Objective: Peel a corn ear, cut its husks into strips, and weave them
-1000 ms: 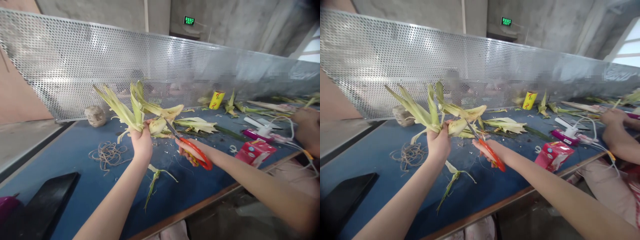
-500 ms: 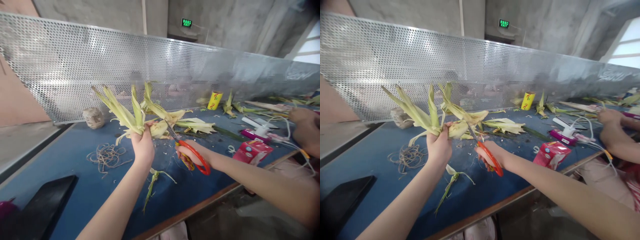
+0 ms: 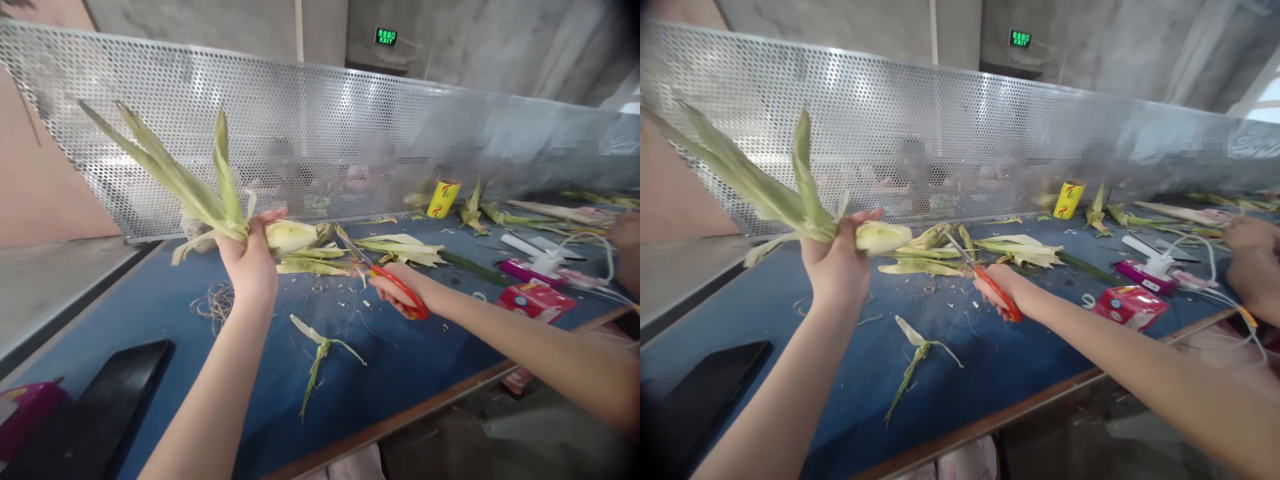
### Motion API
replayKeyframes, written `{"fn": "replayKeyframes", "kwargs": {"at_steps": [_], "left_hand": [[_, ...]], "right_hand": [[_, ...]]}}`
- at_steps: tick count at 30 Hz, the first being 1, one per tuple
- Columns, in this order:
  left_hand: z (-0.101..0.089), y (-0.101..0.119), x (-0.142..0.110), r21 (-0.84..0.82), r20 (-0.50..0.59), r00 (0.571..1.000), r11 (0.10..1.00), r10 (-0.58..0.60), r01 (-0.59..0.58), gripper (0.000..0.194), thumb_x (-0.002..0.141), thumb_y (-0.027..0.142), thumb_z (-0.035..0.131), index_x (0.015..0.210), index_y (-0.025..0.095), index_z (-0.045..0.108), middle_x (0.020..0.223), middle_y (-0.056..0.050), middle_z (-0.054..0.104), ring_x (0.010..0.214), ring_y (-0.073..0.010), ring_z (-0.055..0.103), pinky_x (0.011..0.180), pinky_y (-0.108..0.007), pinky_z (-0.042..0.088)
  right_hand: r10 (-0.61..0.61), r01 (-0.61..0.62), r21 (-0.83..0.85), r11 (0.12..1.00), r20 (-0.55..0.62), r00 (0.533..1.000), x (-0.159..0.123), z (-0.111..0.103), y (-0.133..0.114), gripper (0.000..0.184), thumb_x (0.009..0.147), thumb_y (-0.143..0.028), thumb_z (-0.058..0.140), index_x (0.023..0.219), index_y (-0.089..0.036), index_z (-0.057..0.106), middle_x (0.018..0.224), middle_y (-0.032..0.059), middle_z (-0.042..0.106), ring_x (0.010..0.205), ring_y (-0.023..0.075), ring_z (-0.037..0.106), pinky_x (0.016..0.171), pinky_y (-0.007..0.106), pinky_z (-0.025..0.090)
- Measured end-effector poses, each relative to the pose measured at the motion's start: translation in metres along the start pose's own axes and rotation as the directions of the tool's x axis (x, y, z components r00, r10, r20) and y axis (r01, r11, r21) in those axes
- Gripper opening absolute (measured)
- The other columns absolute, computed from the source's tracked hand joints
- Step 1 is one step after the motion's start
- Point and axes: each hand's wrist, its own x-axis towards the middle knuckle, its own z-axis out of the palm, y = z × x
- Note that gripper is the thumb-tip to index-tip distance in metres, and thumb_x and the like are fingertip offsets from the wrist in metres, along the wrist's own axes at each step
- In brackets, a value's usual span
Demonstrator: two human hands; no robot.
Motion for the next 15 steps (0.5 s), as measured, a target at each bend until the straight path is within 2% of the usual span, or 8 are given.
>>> {"fn": "replayKeyframes", "kwargs": {"at_steps": [2,4,6,8,9,11,13,15], "left_hand": [[-0.003,0.002,0.002,-0.047,-0.039,0.997,0.997,-0.071,0.069,0.016,0.078,0.01,0.051,0.084,0.022,0.043,0.067,0.001,0.066,0.079,-0.0199,0.068,0.074,-0.037,0.053],[-0.003,0.005,0.004,-0.145,-0.081,0.971,0.967,-0.225,0.212,0.017,0.079,0.005,0.047,0.083,0.021,0.043,0.07,0.001,0.065,0.079,-0.0179,0.068,0.078,-0.034,0.052],[-0.003,0.007,0.006,-0.255,-0.073,0.908,0.888,-0.413,0.384,0.018,0.08,0.002,0.042,0.085,0.019,0.047,0.073,-0.001,0.065,0.078,-0.0146,0.067,0.079,-0.029,0.052],[-0.004,0.01,0.009,-0.367,-0.029,0.818,0.768,-0.574,0.525,0.023,0.084,0.003,0.035,0.088,0.018,0.051,0.069,-0.001,0.065,0.069,-0.0107,0.066,0.074,-0.022,0.052],[-0.005,0.012,0.011,-0.423,-0.005,0.774,0.703,-0.633,0.572,0.027,0.086,0.004,0.03,0.09,0.019,0.052,0.064,0.0,0.063,0.063,-0.0091,0.064,0.07,-0.019,0.052],[-0.008,0.015,0.011,-0.532,0.035,0.716,0.594,-0.697,0.604,0.034,0.089,0.008,0.021,0.094,0.019,0.053,0.054,0.002,0.06,0.053,-0.0074,0.061,0.064,-0.016,0.052],[-0.01,0.017,0.008,-0.608,0.097,0.694,0.509,-0.713,0.609,0.037,0.091,0.012,0.017,0.101,0.019,0.052,0.051,0.003,0.059,0.052,-0.0074,0.061,0.062,-0.014,0.052],[-0.011,0.02,0.003,-0.654,0.183,0.689,0.437,-0.701,0.618,0.037,0.093,0.016,0.017,0.109,0.018,0.05,0.051,0.002,0.059,0.055,-0.0077,0.062,0.061,-0.013,0.052]], "right_hand": [[0.044,-0.044,0.001,0.999,-0.021,0.999,0.004,-0.004,-0.003,0.028,0.079,-0.028,0.042,0.054,-0.017,0.046,0.037,-0.0024,0.04,0.032,0.0104,0.042,0.038,0.026,0.041],[0.072,-0.074,-0.041,0.996,-0.053,0.996,0.007,-0.006,-0.002,0.031,0.08,-0.033,0.044,0.054,-0.017,0.047,0.037,-0.002,0.039,0.033,0.0112,0.042,0.04,0.028,0.042],[0.039,-0.052,-0.121,0.991,-0.106,0.994,0.01,-0.008,0.003,0.034,0.077,-0.041,0.051,0.053,-0.017,0.048,0.037,-0.0004,0.041,0.037,0.0136,0.045,0.043,0.029,0.042],[-0.087,0.039,-0.305,0.952,-0.148,0.985,0.013,-0.008,0.01,0.038,0.072,-0.05,0.056,0.056,-0.016,0.051,0.044,0.0041,0.049,0.045,0.0183,0.053,0.047,0.03,0.042],[-0.167,0.09,-0.415,0.905,-0.151,0.974,0.014,-0.008,0.013,0.039,0.071,-0.053,0.057,0.06,-0.016,0.054,0.051,0.007,0.055,0.052,0.0209,0.057,0.05,0.03,0.042],[-0.271,0.155,-0.593,0.79,-0.112,0.956,0.016,-0.006,0.019,0.04,0.071,-0.055,0.055,0.071,-0.015,0.058,0.071,0.0115,0.064,0.066,0.0246,0.062,0.055,0.03,0.042],[-0.267,0.156,-0.661,0.734,-0.07,0.961,0.018,-0.003,0.021,0.042,0.071,-0.053,0.057,0.083,-0.013,0.059,0.086,0.0139,0.065,0.076,0.0263,0.063,0.059,0.029,0.042],[-0.228,0.149,-0.683,0.715,-0.026,0.973,0.019,-0.001,0.02,0.048,0.069,-0.05,0.061,0.097,-0.011,0.057,0.094,0.0159,0.065,0.081,0.0275,0.062,0.06,0.03,0.042]]}}
